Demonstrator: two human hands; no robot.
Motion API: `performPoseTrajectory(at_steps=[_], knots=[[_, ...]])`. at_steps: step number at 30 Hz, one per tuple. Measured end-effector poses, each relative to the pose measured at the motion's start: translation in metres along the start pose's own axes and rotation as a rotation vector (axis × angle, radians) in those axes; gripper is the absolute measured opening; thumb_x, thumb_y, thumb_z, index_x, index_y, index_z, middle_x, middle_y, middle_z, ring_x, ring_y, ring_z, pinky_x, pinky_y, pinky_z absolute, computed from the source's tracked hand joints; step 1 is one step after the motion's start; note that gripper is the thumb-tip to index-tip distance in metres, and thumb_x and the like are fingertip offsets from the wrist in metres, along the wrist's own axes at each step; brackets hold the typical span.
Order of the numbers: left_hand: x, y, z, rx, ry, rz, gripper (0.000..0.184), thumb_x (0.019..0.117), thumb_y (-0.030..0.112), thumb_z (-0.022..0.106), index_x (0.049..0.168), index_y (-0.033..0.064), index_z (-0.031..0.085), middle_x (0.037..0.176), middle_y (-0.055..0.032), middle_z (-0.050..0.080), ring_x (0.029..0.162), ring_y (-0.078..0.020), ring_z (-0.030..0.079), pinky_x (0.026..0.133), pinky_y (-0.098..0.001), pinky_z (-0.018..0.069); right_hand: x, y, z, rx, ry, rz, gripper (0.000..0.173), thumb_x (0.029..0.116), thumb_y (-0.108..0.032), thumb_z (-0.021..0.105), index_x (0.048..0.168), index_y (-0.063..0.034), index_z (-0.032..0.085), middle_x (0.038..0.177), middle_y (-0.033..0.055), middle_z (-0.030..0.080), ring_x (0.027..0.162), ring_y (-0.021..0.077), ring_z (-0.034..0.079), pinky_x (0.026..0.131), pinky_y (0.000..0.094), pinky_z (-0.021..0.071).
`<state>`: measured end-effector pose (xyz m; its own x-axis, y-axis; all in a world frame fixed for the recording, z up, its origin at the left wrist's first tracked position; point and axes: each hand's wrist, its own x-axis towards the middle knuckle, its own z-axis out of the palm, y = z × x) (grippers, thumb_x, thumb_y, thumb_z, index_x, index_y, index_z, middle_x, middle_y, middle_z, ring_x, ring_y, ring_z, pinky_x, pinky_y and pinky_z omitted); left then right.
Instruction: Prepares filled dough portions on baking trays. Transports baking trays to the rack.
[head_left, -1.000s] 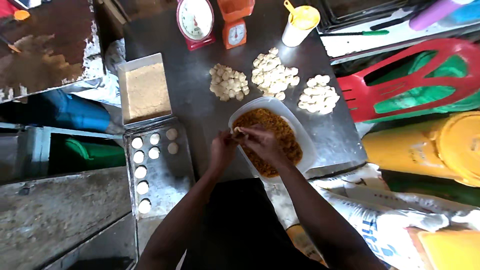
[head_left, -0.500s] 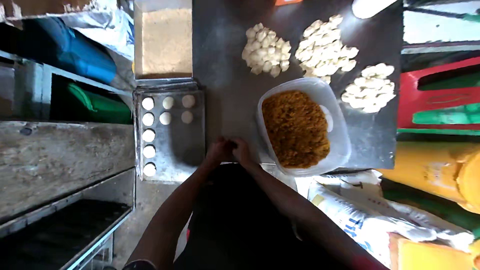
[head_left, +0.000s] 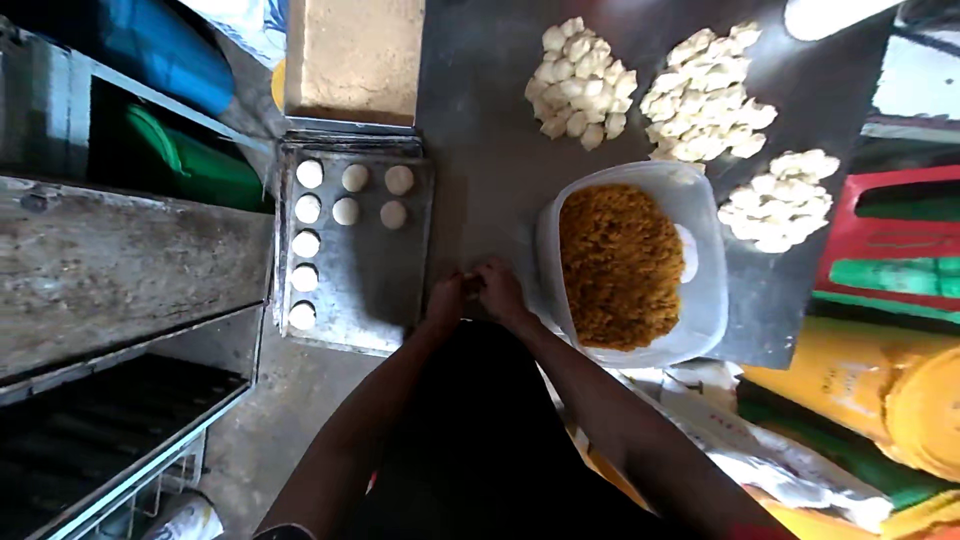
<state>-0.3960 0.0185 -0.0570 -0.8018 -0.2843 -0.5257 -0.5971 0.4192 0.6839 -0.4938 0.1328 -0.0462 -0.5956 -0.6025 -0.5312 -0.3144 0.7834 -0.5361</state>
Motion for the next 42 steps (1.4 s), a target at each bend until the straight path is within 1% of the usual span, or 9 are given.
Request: performPoseTrajectory(at_steps=[3,7,9,12,16,24,29,33,42], knots=[[-0.016,0.001,-0.031,-0.007,-0.042,0.02,0.033,0.1014,0.02,0.06,0.131,0.0066,0.065,0.13,-0.016,0.066,0.118,-0.0288,0.065,0.105,-0.0484,0.0521,-0.007,-0.008,0.004,-0.054,-0.046,-0.016,0.043,0.0947,-0.017,0.069,0.137,-0.0106,0.061,0.14,0.0167,0.059,0.122,0.0357,0.062,0.1,0.0555,0.0536],[-0.09,-0.041,-0.076,0.152,0.235,0.107,0.037,0.1054,0.025,0.053,0.14,0.0153,0.062,0.136,-0.0102,0.064,0.126,-0.0247,0.062,0.107,-0.0444,0.0509,-0.017,-0.035,-0.013,0.0,-0.163,-0.043,0.04,0.0959,-0.035,0.07,0.123,-0.005,0.069,0.128,0.0202,0.065,0.116,0.0342,0.064,0.101,0.0543,0.0526],[-0.114,-0.09,-0.079,0.279,0.475,0.27,0.034,0.1028,0.026,0.057,0.134,0.0169,0.067,0.136,-0.0069,0.066,0.133,-0.0265,0.057,0.112,-0.0487,0.046,-0.019,-0.074,-0.019,0.082,-0.121,-0.178,0.037,0.097,-0.029,0.069,0.124,-0.0028,0.068,0.126,0.0191,0.066,0.115,0.0299,0.065,0.101,0.048,0.0536],[-0.138,-0.144,-0.078,0.376,0.473,0.328,0.043,0.104,0.034,0.054,0.145,0.0229,0.059,0.154,-0.0021,0.052,0.151,-0.0263,0.036,0.123,-0.0576,0.0268,-0.002,-0.145,0.0,0.163,-0.077,-0.416,0.04,0.1015,-0.016,0.062,0.14,-0.006,0.06,0.127,0.0124,0.07,0.112,0.0224,0.07,0.1,0.0409,0.0567],[-0.145,-0.178,-0.07,0.456,0.448,0.376,0.049,0.1033,0.041,0.054,0.15,0.0257,0.055,0.163,0.0001,0.04,0.155,-0.0265,0.027,0.125,-0.0627,0.0172,0.061,-0.19,0.071,0.011,0.173,-0.842,0.034,0.0996,-0.005,0.058,0.131,-0.0105,0.069,0.137,0.0111,0.066,0.124,0.024,0.065,0.105,0.0423,0.055],[-0.137,-0.183,-0.054,0.61,0.529,0.281,0.049,0.105,0.047,0.044,0.152,0.0341,0.05,0.16,0.003,0.045,0.152,-0.0245,0.033,0.123,-0.066,0.0193,0.079,-0.193,0.123,-0.535,0.136,-0.744,0.072,0.1064,-0.058,0.035,0.163,-0.0151,0.029,0.172,0.0052,0.018,0.159,0.0264,0.014,0.126,0.0576,0.0186],[-0.119,-0.164,-0.047,0.605,0.649,0.25,0.048,0.1035,0.042,0.047,0.15,0.0319,0.054,0.159,0.0007,0.046,0.15,-0.0262,0.038,0.121,-0.0648,0.023,0.063,-0.209,0.048,-0.198,0.185,-0.801,0.044,0.1046,-0.041,0.055,0.141,-0.0181,0.064,0.157,0.0058,0.049,0.148,0.022,0.041,0.123,0.0444,0.0346],[-0.11,-0.147,-0.049,0.582,0.674,0.243,0.045,0.1037,0.039,0.049,0.147,0.0288,0.058,0.158,-0.0033,0.047,0.149,-0.0285,0.038,0.122,-0.0657,0.0221,0.051,-0.161,-0.054,-0.033,0.302,-0.742,0.036,0.1058,-0.028,0.056,0.137,-0.0127,0.065,0.14,0.0058,0.064,0.127,0.0184,0.062,0.109,0.0394,0.0506],[-0.093,-0.112,-0.057,0.447,0.709,0.18,0.043,0.1022,0.04,0.053,0.137,0.0185,0.066,0.148,-0.0079,0.057,0.145,-0.0306,0.044,0.122,-0.057,0.0295,0.162,0.064,-0.273,-0.248,0.278,0.243,0.036,0.0964,-0.03,0.067,0.117,-0.0006,0.07,0.117,0.0301,0.067,0.109,0.0505,0.064,0.088,0.074,0.0489]])
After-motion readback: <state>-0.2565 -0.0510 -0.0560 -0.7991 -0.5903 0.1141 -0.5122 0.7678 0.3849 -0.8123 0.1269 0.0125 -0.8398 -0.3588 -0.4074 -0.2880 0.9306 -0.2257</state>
